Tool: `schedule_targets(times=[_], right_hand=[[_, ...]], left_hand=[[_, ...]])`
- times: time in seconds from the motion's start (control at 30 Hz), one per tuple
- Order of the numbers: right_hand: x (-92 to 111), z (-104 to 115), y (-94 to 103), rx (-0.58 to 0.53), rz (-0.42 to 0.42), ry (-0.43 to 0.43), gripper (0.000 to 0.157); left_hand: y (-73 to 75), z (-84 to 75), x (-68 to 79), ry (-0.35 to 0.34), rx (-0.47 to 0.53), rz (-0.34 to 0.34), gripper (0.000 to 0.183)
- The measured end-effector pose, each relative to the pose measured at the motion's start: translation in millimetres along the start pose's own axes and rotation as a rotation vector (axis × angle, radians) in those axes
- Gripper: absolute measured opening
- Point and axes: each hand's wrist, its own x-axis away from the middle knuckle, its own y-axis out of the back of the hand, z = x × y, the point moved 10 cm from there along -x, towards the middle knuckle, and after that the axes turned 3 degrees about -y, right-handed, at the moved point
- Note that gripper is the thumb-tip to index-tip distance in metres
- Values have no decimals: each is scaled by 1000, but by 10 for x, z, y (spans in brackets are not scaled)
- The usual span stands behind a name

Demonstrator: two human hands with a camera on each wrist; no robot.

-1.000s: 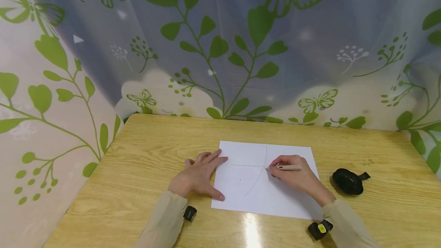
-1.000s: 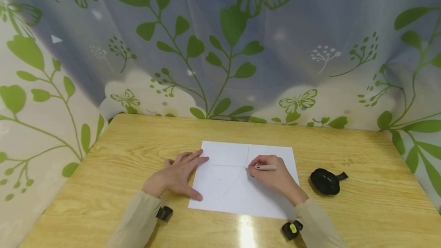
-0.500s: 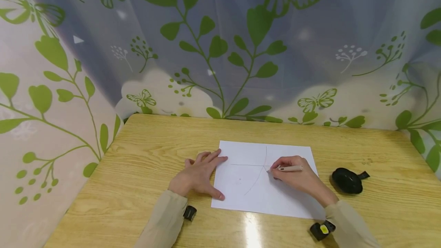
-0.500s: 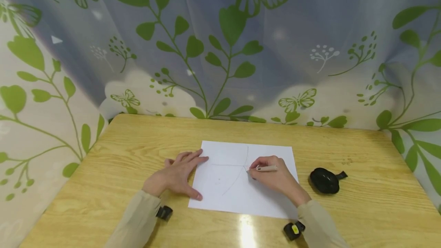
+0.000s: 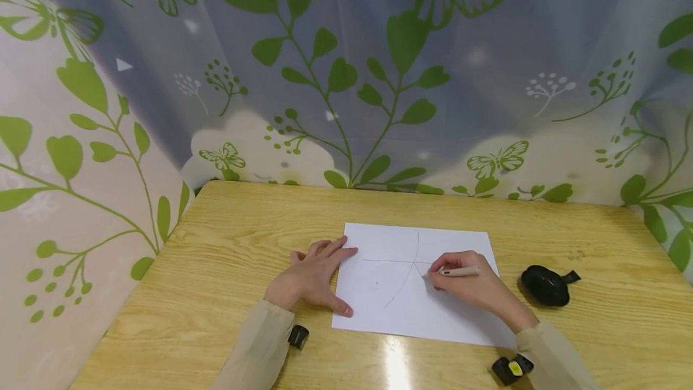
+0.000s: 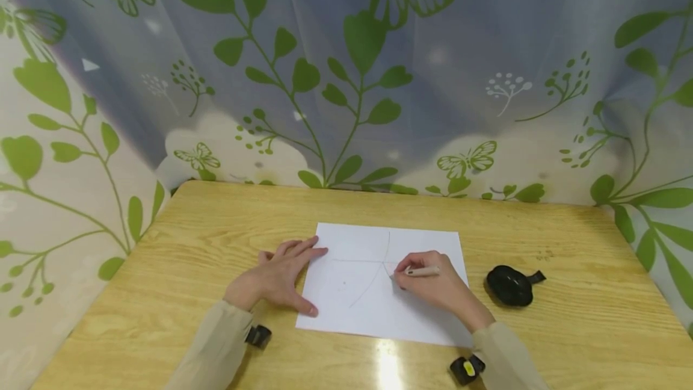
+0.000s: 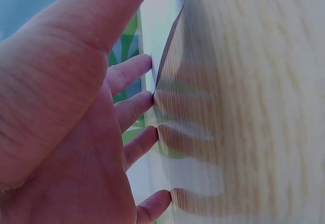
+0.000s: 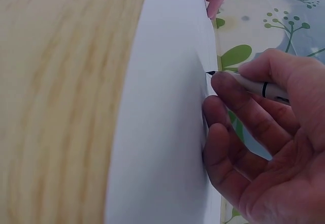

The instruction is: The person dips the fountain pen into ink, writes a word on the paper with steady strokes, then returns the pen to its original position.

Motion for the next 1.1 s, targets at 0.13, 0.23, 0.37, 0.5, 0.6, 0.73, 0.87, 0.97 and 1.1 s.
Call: schedule_targets(times=[0.13,0.23,0.37,0.5,0.6,0.73,0.87,0.97,1.1], right_hand=[[21,-4,-5,-1,10,-5,11],[38,-8,-9,5,14,-11,11],[58,-9,-6,10,13,-17,10],[81,-10,-5,25,14,-14,9],[96,-16,-7,36,16,-11,9],[111,-30,-11,37,22,-10,10],[124,-38,-12,30,28,-6,10],[142,-39,-12,26,34,-3,10],[171,-39,-18,27,46,7,12]], left_hand=[[-3,1,0,0,-3,1,114],[-5,1,2,1,-1,2,114],[-4,0,3,0,0,0,114],[-1,0,2,-2,-3,-1,114],[3,-1,4,-2,-5,-1,114],[3,-5,7,-2,-7,2,114],[5,-11,8,-4,-10,1,114],[4,-11,5,-6,-11,-1,114],[2,-9,4,-6,-7,0,114]])
